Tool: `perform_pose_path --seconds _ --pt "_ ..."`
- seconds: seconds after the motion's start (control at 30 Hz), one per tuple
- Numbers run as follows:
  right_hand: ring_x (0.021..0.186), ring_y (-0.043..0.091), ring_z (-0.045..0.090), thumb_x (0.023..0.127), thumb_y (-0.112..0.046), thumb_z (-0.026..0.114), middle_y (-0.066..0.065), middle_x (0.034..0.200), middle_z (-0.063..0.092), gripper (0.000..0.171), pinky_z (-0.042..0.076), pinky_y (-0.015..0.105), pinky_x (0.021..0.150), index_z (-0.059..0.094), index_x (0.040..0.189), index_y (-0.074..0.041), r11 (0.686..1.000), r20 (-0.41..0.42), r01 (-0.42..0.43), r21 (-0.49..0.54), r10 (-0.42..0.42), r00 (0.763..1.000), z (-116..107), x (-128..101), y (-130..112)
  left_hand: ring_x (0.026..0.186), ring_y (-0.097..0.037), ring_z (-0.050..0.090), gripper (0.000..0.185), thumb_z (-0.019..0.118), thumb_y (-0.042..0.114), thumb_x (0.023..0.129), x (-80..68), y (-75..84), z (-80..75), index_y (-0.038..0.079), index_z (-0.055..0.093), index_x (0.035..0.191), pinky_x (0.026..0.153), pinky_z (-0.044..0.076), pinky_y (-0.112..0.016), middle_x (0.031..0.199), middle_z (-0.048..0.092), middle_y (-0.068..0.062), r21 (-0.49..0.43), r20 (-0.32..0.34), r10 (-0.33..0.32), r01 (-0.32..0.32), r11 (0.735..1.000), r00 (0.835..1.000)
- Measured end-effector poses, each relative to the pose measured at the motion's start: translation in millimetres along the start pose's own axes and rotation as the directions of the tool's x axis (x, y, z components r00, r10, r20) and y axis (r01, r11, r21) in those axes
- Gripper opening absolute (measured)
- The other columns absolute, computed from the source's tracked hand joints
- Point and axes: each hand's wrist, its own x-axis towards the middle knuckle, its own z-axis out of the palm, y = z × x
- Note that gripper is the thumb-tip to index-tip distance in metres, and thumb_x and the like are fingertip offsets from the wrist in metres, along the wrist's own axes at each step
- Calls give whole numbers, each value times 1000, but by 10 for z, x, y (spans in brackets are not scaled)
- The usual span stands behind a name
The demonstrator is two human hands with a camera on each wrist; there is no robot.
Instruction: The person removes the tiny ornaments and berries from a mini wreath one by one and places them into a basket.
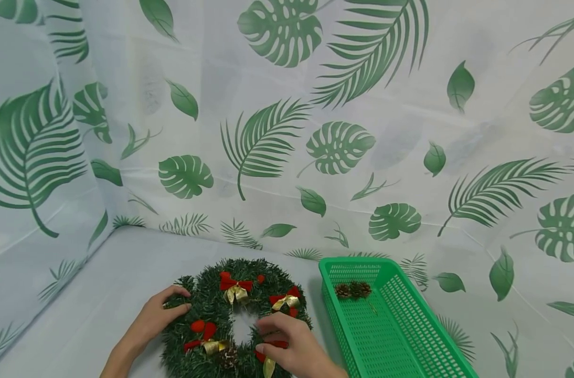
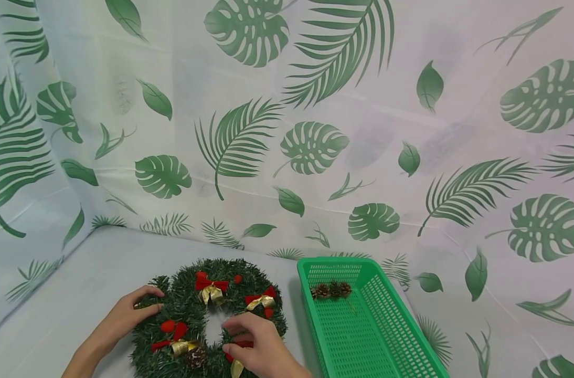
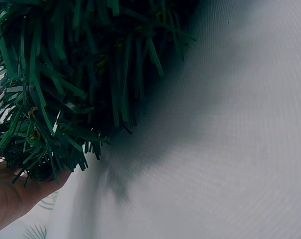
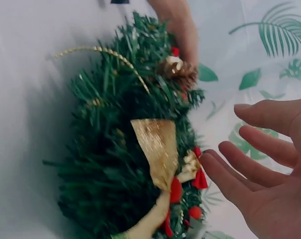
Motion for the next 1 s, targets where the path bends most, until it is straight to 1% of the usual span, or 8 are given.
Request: perform_pose_path --seconds 0.13,0.27,0.33,0.4,0.5,0.7,0.9,1.0 --pt "115 30 69 100 -18 69 21 127 64 34 59 24 94 62 132 -6 997 41 79 -25 -78 996 100 7 26 139 -49 44 39 71 31 97 -3 -4 -2 8 63 127 95 54 -54 147 53 -22 -1 2 -3 3 1000 1000" --pt "112 21 72 101 -19 67 21 127 65 33 60 24 93 62 133 -9 991 75 128 -39 -125 989 180 36 67 140 -50 43 40 71 31 98 0 -1 -9 7 62 128 95 54 -55 148 51 -23 -5 5 -8 8 1000 1000" --pt "111 17 72 102 -19 66 22 126 65 32 60 23 91 62 132 -8 986 88 160 -57 -154 984 218 60 85 141 -51 42 40 71 31 98 0 1 -11 7 62 129 96 53 -56 149 50 -23 -7 5 -8 8 1000 1000" --pt "111 17 71 102 -18 66 22 126 65 32 60 23 92 62 131 -6 981 102 181 -65 -174 979 255 86 99 141 -51 42 40 70 30 98 -1 3 -10 7 62 129 96 53 -56 149 50 -23 -5 6 -6 6 1000 1000" --pt "115 14 69 103 -18 66 20 128 65 33 59 23 93 62 132 -4 979 128 187 -82 -176 976 307 111 116 141 -51 41 39 70 30 98 -1 2 -3 7 62 129 97 53 -56 149 50 -23 -4 6 -9 9 1000 1000" --pt "117 8 65 103 -19 66 15 129 65 34 59 20 92 62 134 -6 978 162 171 -116 -152 975 379 169 140 141 -51 42 39 70 30 98 8 2 1 7 62 129 95 54 -55 148 51 -23 -11 7 -9 9 1000 1000" --pt "119 12 64 103 -18 66 14 131 62 34 59 19 90 61 134 -7 969 176 178 -170 -148 973 405 203 136 139 -50 44 38 71 30 98 5 -13 11 8 63 128 95 54 -54 148 51 -22 -11 0 -9 9 1000 1000" --pt "119 13 65 102 -18 66 12 131 63 34 59 18 88 61 134 -8 956 171 199 -216 -164 972 416 224 147 140 -50 43 38 71 30 97 4 -12 8 8 63 128 96 54 -55 149 50 -23 -11 -3 -12 12 1000 1000"
